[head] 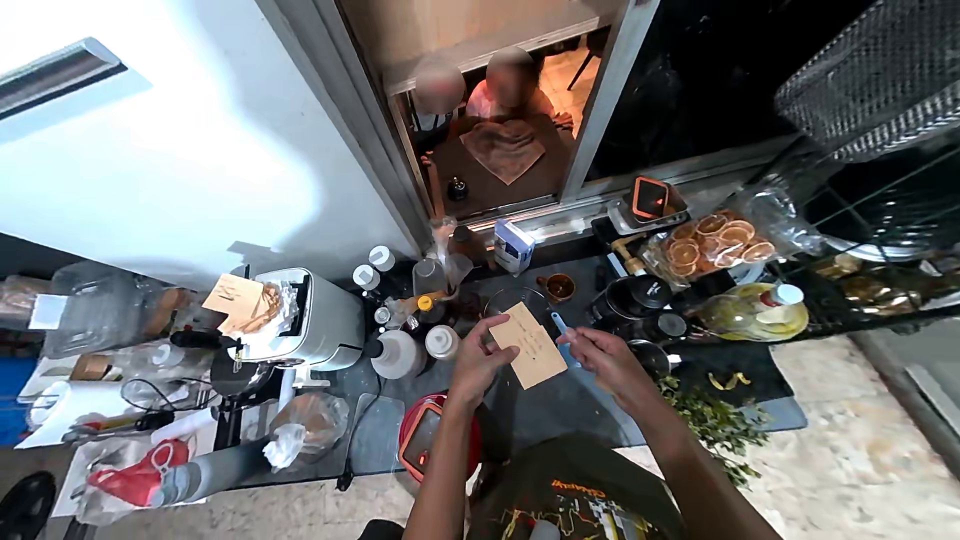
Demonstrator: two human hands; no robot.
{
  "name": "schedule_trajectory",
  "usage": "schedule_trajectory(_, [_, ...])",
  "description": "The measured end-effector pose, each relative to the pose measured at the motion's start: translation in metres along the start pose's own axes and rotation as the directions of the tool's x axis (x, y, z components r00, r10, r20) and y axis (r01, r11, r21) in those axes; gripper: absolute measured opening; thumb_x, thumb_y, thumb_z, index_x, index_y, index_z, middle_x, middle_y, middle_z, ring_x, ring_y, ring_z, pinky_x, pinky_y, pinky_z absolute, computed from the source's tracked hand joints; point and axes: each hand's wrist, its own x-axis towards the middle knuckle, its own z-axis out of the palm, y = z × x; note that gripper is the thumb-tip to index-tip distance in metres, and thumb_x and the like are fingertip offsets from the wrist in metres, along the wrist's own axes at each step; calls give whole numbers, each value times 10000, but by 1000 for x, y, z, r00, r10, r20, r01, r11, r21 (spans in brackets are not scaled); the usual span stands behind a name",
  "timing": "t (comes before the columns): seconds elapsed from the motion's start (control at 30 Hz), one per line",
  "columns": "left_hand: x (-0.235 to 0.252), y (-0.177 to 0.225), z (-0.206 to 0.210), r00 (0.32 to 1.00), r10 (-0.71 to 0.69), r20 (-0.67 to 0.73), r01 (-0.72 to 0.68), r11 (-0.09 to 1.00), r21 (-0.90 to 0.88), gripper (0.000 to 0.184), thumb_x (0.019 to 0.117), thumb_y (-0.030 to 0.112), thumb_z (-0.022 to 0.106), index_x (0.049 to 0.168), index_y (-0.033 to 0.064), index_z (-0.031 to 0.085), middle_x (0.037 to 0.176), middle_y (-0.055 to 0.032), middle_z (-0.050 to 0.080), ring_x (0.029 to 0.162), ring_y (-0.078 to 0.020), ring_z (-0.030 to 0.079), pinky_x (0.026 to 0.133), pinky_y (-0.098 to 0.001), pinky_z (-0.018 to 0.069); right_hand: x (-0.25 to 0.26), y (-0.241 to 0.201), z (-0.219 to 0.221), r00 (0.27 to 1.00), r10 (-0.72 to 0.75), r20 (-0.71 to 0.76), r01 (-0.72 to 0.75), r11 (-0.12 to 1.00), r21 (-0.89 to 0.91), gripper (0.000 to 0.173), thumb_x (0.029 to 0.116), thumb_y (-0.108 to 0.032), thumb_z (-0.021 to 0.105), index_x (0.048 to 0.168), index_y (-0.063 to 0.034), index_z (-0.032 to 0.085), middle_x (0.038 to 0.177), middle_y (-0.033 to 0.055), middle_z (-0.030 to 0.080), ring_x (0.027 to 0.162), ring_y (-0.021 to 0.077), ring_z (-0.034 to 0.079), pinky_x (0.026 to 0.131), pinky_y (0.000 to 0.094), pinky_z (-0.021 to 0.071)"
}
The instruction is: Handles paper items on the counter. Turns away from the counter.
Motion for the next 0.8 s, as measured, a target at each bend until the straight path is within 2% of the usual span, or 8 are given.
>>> schedule_trajectory(0.07, [-3, 0, 0, 999, -22, 43, 22, 1000, 16, 617, 869, -54, 728, 1446, 32, 529, 1334, -191, 635, 967, -288, 722, 868, -458, 623, 3, -1, 0, 999, 16, 47, -16, 1000, -6, 325, 1057, -368, 563, 1075, -99, 744, 676, -80, 528, 543, 21, 416, 508, 187, 359])
schedule_trajectory(0.13, [-5, 2, 0, 996, -36, 82, 33, 999, 41, 617, 872, -53, 720, 1449, 35, 521, 1329, -183, 638, 960, -271, 721, 862, -447, 622, 5, -2, 1, 997, 16, 81, -14, 999, -32, 310, 1044, -376, 587, 1034, -105, 735, 697, -76, 540, 563, 22, 434, 525, 191, 372])
schedule_trajectory(0.33, [-9, 2, 1, 988, -48, 144, 43, 998, 40, 603, 878, -63, 705, 1446, 27, 520, 1334, -185, 636, 1015, -284, 717, 885, -455, 619, 3, -1, 8, 994, 31, 109, -18, 992, -122, 205, 970, -280, 707, 972, -82, 758, 866, -1, 709, 791, 71, 640, 756, 271, 542])
schedule_trajectory(0.8, [-10, 0, 4, 983, -66, 173, 54, 996, 72, 623, 878, -68, 709, 1458, 48, 514, 1340, -176, 634, 996, -273, 720, 876, -444, 622, 0, 11, 5, 995, 10, 103, 5, 990, -143, 216, 959, -304, 725, 938, -90, 751, 846, 7, 708, 791, 95, 650, 753, 280, 544])
